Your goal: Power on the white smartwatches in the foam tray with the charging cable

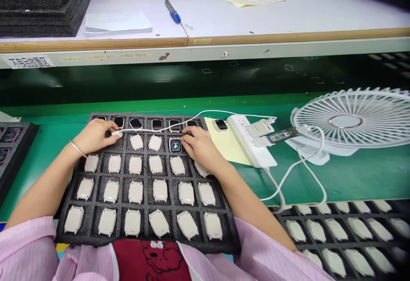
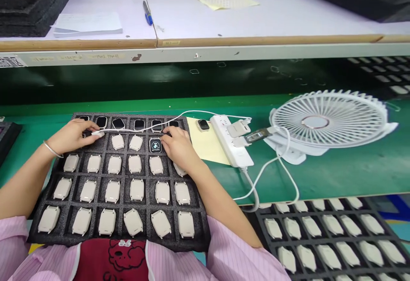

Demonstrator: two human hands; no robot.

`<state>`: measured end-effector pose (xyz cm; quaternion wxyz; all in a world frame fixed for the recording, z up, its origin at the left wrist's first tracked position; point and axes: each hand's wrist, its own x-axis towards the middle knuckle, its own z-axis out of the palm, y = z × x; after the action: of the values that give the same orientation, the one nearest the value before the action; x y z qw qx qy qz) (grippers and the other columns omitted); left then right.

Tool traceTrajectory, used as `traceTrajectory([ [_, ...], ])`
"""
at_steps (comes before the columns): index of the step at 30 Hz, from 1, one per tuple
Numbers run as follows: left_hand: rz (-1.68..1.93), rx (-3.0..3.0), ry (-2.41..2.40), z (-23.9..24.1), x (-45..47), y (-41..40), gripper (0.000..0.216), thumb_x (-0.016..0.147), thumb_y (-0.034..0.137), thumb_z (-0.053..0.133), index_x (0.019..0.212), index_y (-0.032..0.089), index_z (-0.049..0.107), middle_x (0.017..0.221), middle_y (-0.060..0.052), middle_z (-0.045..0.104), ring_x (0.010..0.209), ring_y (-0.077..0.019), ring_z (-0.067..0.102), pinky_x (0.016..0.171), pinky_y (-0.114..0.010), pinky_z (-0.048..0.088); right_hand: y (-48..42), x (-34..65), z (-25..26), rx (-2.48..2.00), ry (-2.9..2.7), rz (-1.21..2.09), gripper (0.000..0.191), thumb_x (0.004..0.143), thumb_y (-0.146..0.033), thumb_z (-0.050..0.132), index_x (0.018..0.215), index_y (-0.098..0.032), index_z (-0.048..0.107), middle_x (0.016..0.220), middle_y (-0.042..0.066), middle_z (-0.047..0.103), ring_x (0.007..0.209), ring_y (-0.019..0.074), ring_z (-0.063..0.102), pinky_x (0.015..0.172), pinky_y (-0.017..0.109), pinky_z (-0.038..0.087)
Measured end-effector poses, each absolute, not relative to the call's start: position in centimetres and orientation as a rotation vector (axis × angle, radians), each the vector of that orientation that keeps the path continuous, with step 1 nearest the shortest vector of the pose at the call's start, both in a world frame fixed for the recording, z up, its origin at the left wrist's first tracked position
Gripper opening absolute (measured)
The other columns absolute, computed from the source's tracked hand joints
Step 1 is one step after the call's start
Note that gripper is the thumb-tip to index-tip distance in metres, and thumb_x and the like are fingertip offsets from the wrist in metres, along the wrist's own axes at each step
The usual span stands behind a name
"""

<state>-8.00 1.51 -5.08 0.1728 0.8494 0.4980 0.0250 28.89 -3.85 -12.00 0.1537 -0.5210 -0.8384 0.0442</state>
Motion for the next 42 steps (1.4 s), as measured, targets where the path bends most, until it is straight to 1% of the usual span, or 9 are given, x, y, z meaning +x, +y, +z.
traceTrajectory([
  [3, 0.108, 2.122, 1.354, -5.6, -9.5, 2.8, 0.064, 0.089, 0.072, 0.041, 0.106, 0.020, 0.072, 0.105, -0.008, 0.077, 0.095, -0.0267, 0.070, 0.088, -0.035, 0.052, -4.0, 28.6, -11.7, -1.534, -2.401, 0.116, 0.020, 0.098, -0.016, 0.055, 0.096, -0.018, 0.074, 0.115, 0.013, 0.066, 0.105, 0.0298, 0.059, 0.091, 0.044, 0.040],
  [5, 0.076, 2.108, 1.328, -6.1, -9.9, 3.1, 0.069, 0.087, 0.077, 0.038, 0.105, 0.021, 0.073, 0.112, -0.008, 0.077, 0.104, -0.0286, 0.070, 0.094, -0.035, 0.051, -4.1, 28.4, -11.5, -1.590, -2.361, 0.074, 0.020, 0.098, -0.016, 0.055, 0.092, -0.019, 0.074, 0.110, 0.011, 0.068, 0.100, 0.0281, 0.060, 0.087, 0.042, 0.035],
  [10, -0.029, 2.191, 1.360, -6.9, -9.5, 3.0, 0.072, 0.092, 0.072, 0.026, 0.105, 0.022, 0.076, 0.122, -0.011, 0.075, 0.116, -0.0333, 0.066, 0.105, -0.042, 0.045, -4.8, 27.5, -10.2, -1.666, -2.136, -0.083, 0.021, 0.102, -0.022, 0.055, 0.091, -0.018, 0.072, 0.099, 0.010, 0.072, 0.093, 0.0270, 0.062, 0.083, 0.040, 0.027],
  [15, -0.067, 2.217, 1.331, -6.8, -9.7, 3.1, 0.072, 0.094, 0.072, 0.025, 0.110, 0.024, 0.076, 0.121, -0.010, 0.075, 0.116, -0.0318, 0.064, 0.106, -0.041, 0.043, -5.1, 24.8, -9.6, -1.383, -2.322, 0.129, 0.015, 0.102, -0.021, 0.059, 0.093, -0.019, 0.071, 0.087, 0.003, 0.075, 0.080, 0.0200, 0.064, 0.082, 0.037, 0.026],
  [20, -0.112, 2.292, 1.325, -6.9, -9.5, 3.1, 0.065, 0.097, 0.064, 0.025, 0.098, 0.022, 0.075, 0.101, -0.010, 0.076, 0.106, -0.0321, 0.065, 0.099, -0.043, 0.042, -5.4, 22.6, -9.9, -1.323, -2.552, 0.067, 0.020, 0.101, -0.014, 0.056, 0.090, -0.016, 0.073, 0.085, 0.007, 0.074, 0.077, 0.0209, 0.062, 0.082, 0.037, 0.025],
  [27, -0.160, 2.308, 1.350, -6.8, -8.6, 2.9, 0.055, 0.098, 0.053, 0.028, 0.092, 0.021, 0.072, 0.092, -0.010, 0.075, 0.101, -0.0325, 0.063, 0.094, -0.042, 0.040, -3.6, 23.5, -8.1, -1.432, -2.445, 0.518, 0.023, 0.101, -0.018, 0.050, 0.097, -0.019, 0.073, 0.097, 0.007, 0.076, 0.082, 0.0212, 0.065, 0.082, 0.037, 0.027],
  [32, -0.106, 2.291, 1.360, -7.1, -8.8, 3.0, 0.052, 0.098, 0.053, 0.032, 0.097, 0.022, 0.074, 0.099, -0.008, 0.077, 0.104, -0.0322, 0.064, 0.095, -0.042, 0.038, -2.2, 22.6, -8.3, -1.661, -2.585, 0.367, 0.027, 0.100, -0.015, 0.051, 0.096, -0.018, 0.077, 0.099, 0.011, 0.071, 0.097, 0.0278, 0.063, 0.081, 0.039, 0.025],
  [37, 0.012, 2.162, 1.429, -6.8, -8.8, 2.9, 0.042, 0.093, 0.054, 0.047, 0.092, 0.021, 0.074, 0.088, -0.005, 0.076, 0.086, -0.0255, 0.067, 0.088, -0.037, 0.039, -2.9, 22.0, -9.0, -1.685, -2.527, 0.388, 0.026, 0.102, -0.014, 0.053, 0.106, -0.018, 0.078, 0.105, 0.011, 0.068, 0.104, 0.0270, 0.061, 0.084, 0.038, 0.026],
  [42, 0.411, 2.069, 1.672, -5.1, -6.1, 1.1, 0.026, 0.086, 0.044, 0.063, 0.090, 0.022, 0.075, 0.096, -0.004, 0.076, 0.083, -0.0222, 0.065, 0.085, -0.036, 0.041, -3.1, 22.1, -9.2, -1.671, -2.549, 0.313, 0.025, 0.104, -0.015, 0.053, 0.103, -0.017, 0.078, 0.104, 0.011, 0.068, 0.102, 0.0260, 0.060, 0.087, 0.038, 0.024],
])
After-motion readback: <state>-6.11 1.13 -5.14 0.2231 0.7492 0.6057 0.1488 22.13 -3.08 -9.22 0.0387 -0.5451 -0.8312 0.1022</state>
